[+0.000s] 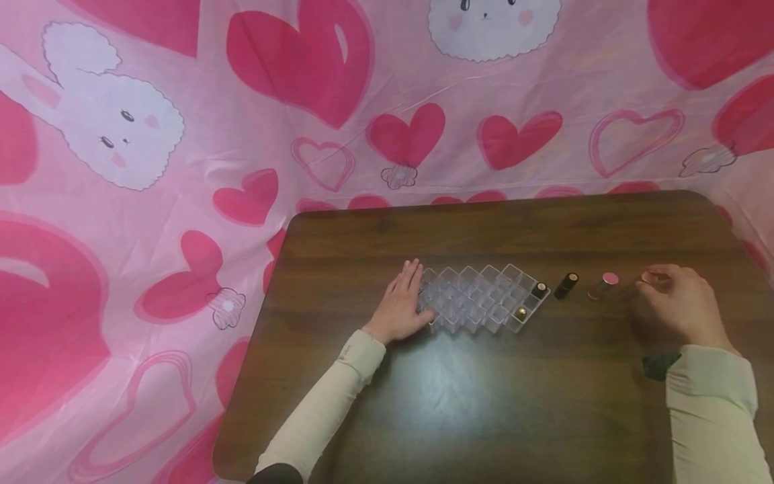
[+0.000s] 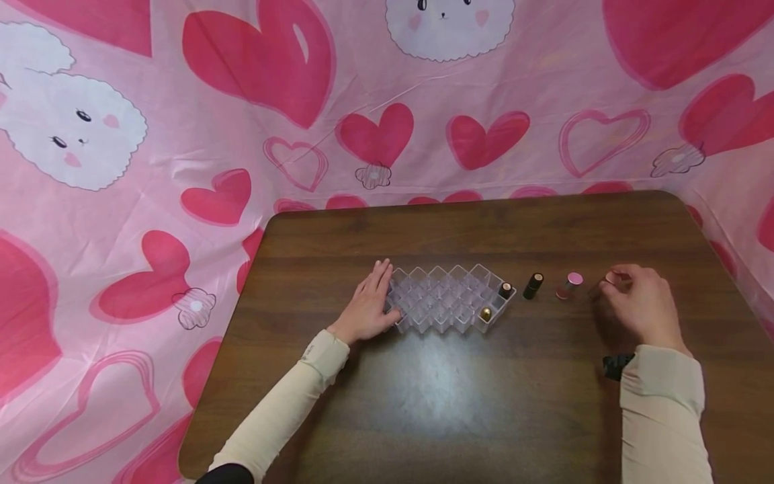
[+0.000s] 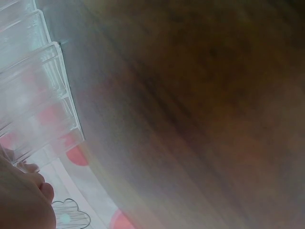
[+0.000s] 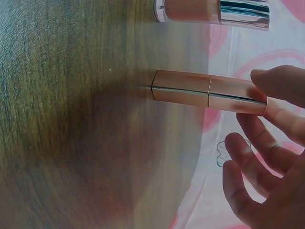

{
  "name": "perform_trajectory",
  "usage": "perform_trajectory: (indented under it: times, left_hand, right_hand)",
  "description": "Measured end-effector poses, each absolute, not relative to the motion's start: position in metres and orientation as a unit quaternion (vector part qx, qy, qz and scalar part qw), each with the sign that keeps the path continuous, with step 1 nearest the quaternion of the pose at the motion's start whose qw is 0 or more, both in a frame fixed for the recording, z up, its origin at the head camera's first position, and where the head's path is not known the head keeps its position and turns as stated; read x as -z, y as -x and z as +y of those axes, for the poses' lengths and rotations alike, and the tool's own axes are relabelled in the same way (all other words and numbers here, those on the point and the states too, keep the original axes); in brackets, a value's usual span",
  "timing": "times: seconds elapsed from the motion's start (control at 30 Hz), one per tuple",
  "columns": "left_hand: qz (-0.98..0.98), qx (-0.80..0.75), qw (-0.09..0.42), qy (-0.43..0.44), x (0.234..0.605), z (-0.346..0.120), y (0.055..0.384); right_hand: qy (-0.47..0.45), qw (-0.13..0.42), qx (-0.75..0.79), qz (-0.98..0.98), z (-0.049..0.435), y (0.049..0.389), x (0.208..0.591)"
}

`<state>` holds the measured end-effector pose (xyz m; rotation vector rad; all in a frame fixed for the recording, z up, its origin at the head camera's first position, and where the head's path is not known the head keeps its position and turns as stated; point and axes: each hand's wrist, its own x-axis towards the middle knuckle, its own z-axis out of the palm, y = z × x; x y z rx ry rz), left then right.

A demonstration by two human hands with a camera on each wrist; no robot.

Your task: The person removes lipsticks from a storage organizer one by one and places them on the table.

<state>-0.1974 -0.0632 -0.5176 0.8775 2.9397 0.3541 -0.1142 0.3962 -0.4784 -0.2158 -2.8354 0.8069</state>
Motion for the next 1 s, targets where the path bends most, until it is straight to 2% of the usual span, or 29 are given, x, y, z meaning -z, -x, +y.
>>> perform_trajectory:
  times: [0.23, 0.77, 1.0]
  left_hand:
    - [0.952, -0.117, 0.033, -0.281, 0.517, -0.062, 0.197]
    - [0.953, -0.113, 0.030, -0.281, 0.518, -0.062, 0.198]
    - [0.952, -0.113, 0.024, -0.283, 0.519, -0.063, 0.198]
  right_hand:
    - [0.091, 0.090, -0.276, -0.953, 0.395, 0.114, 0.476]
    - [0.145, 0.134, -0.315, -0.928, 0.377, 0.111, 0.453]
    - [0.137, 0.180, -0.334, -0.915, 0.351, 0.110, 0.446]
